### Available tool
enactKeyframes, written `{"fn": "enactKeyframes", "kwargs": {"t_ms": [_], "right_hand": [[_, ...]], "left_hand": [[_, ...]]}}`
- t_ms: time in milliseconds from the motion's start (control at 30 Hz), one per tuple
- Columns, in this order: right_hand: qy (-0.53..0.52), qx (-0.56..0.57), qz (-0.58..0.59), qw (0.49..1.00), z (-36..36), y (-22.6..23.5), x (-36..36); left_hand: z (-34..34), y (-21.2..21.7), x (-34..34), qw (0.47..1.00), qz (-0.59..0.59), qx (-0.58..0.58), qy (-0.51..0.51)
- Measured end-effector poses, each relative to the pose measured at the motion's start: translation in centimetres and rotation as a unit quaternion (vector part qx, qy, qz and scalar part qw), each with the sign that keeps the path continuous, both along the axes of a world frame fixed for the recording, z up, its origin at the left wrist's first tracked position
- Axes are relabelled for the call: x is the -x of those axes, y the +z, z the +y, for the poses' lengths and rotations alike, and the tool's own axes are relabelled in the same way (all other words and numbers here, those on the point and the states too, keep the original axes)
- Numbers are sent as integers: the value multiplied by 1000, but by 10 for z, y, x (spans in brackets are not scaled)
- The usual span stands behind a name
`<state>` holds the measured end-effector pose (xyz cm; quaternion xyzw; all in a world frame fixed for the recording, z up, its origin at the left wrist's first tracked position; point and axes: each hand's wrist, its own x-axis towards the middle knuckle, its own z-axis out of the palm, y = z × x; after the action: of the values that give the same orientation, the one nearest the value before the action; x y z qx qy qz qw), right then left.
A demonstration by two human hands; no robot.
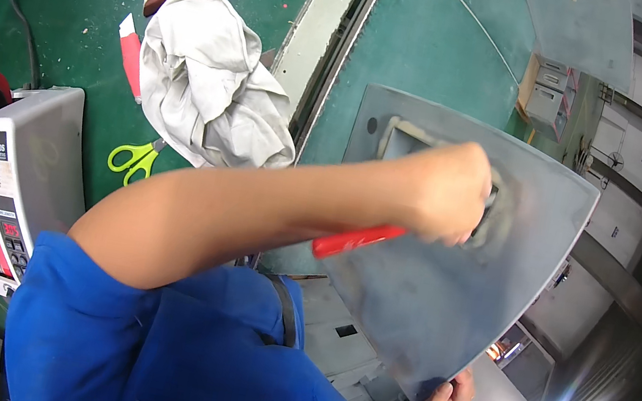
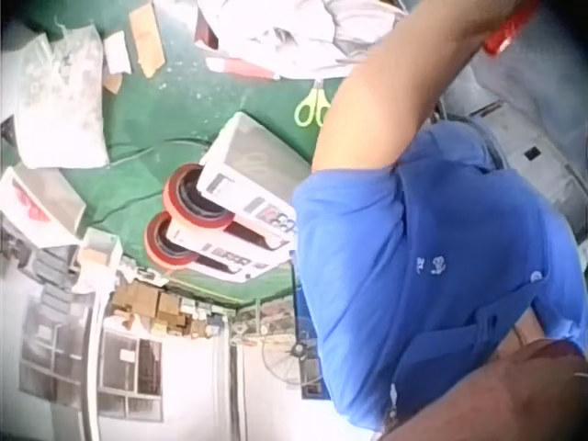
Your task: Use a deburring tool and a file to smooth the edges and cutouts of a metal enclosure on a fabrication floor.
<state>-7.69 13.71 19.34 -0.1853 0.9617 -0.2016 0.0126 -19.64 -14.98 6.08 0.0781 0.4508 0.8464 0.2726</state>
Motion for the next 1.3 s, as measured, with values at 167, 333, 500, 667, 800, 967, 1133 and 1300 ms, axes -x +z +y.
{"fn": "enactKeyframes", "kwargs": {"t_ms": [167,333,500,667,800,967,1133,1300], "right_hand": [[-10,1,16,1000,5,-1,-3],[10,-20,42,999,3,2,1],[-15,12,58,998,-3,-7,-1],[10,2,14,1000,7,-1,-2],[5,21,64,998,-5,-6,-1],[9,27,59,998,-2,-5,1],[32,-1,84,996,-4,-6,5],[1,36,74,997,-4,-7,0]], "left_hand": [[16,-1,-29,994,95,19,54],[12,0,-9,1000,22,-5,16],[10,3,-15,992,97,77,1],[19,-1,-26,996,80,23,44],[13,6,-15,998,50,32,-6],[9,5,-32,999,17,-26,13],[1,13,-8,999,-35,-15,-18],[-9,12,-6,999,-26,-34,5]]}}
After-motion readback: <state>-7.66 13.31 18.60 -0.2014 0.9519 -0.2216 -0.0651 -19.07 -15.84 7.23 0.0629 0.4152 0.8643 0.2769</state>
